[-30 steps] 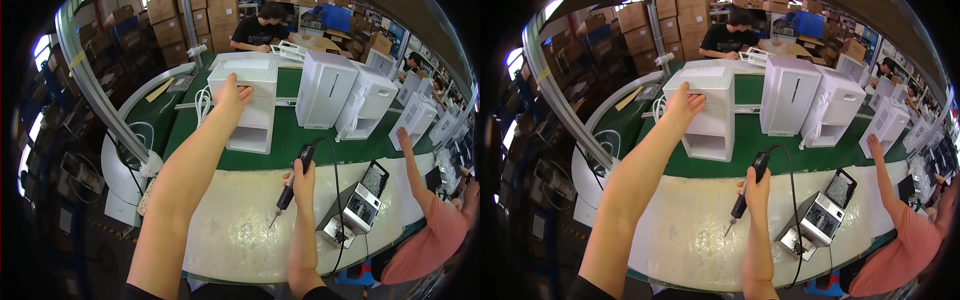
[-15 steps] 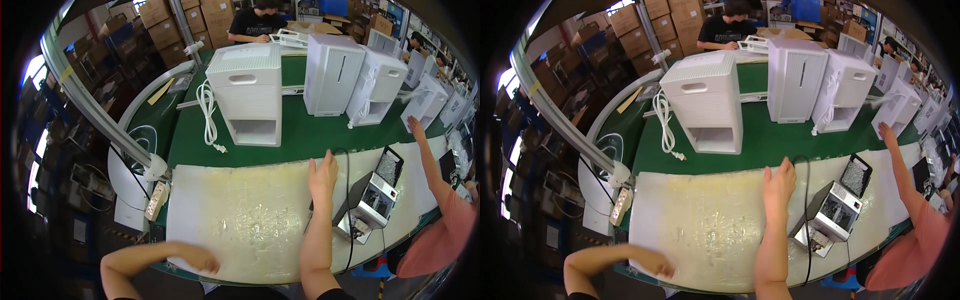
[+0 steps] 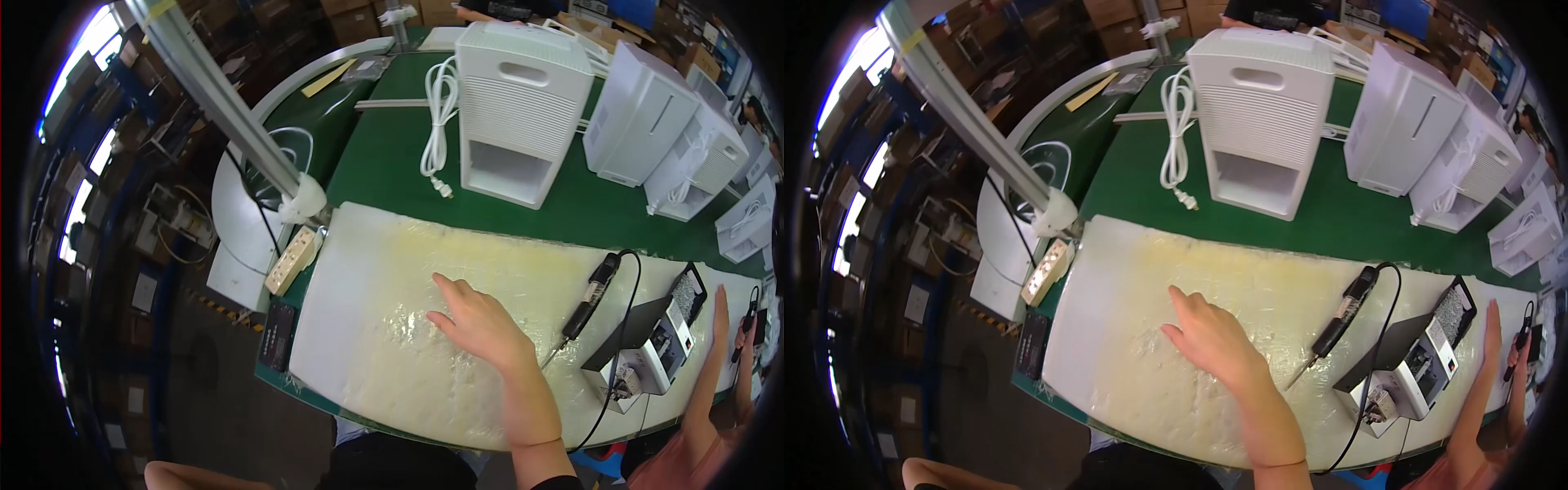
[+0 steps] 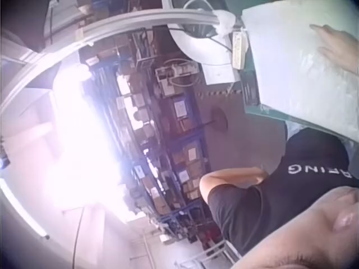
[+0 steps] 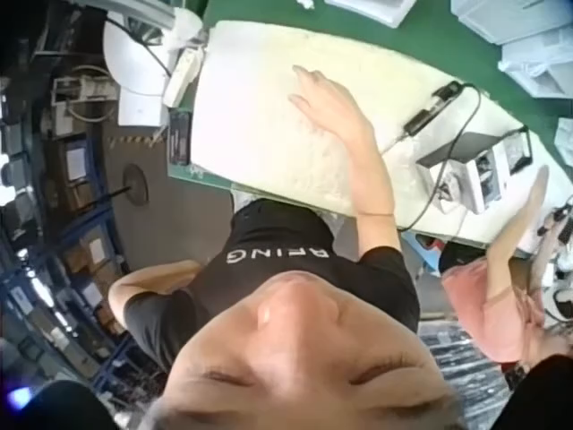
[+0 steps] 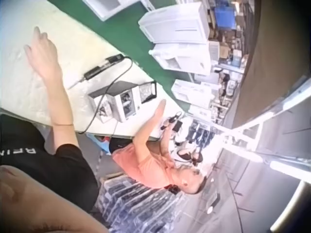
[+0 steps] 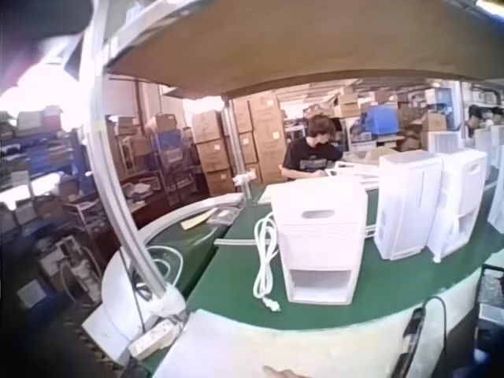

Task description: Assembling a white plastic housing for an electronic device using an electric screwdriver.

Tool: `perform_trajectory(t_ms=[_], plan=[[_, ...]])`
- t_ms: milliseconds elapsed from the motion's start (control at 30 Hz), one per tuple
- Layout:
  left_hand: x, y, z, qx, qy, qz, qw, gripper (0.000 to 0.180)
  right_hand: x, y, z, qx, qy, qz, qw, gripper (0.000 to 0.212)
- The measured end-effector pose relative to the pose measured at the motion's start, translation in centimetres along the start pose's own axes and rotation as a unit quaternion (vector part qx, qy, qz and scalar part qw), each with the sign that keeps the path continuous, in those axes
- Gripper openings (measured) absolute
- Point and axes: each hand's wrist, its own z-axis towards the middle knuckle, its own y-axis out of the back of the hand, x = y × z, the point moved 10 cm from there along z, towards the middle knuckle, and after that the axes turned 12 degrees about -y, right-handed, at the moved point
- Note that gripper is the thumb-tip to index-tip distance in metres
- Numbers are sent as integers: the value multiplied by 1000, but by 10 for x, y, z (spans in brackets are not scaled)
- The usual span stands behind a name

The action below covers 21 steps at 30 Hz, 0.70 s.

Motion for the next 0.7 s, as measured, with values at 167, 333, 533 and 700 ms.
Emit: perform_trajectory(t_ms=[167, 333, 533, 700], plan=[[8, -21, 28, -19, -51, -61, 997, 59, -8, -17, 1, 66, -53, -28, 996, 54], [7, -32, 55, -42, -103, -117, 987, 56, -16, -21, 4, 74, -77, -35, 994, 57], [3, -42, 71, -66, -152, -178, 970, 53, -21, -25, 6, 85, -88, -44, 992, 57], [2, -42, 73, -81, -182, -220, 955, 50, -26, -29, 8, 99, -100, -46, 989, 58]])
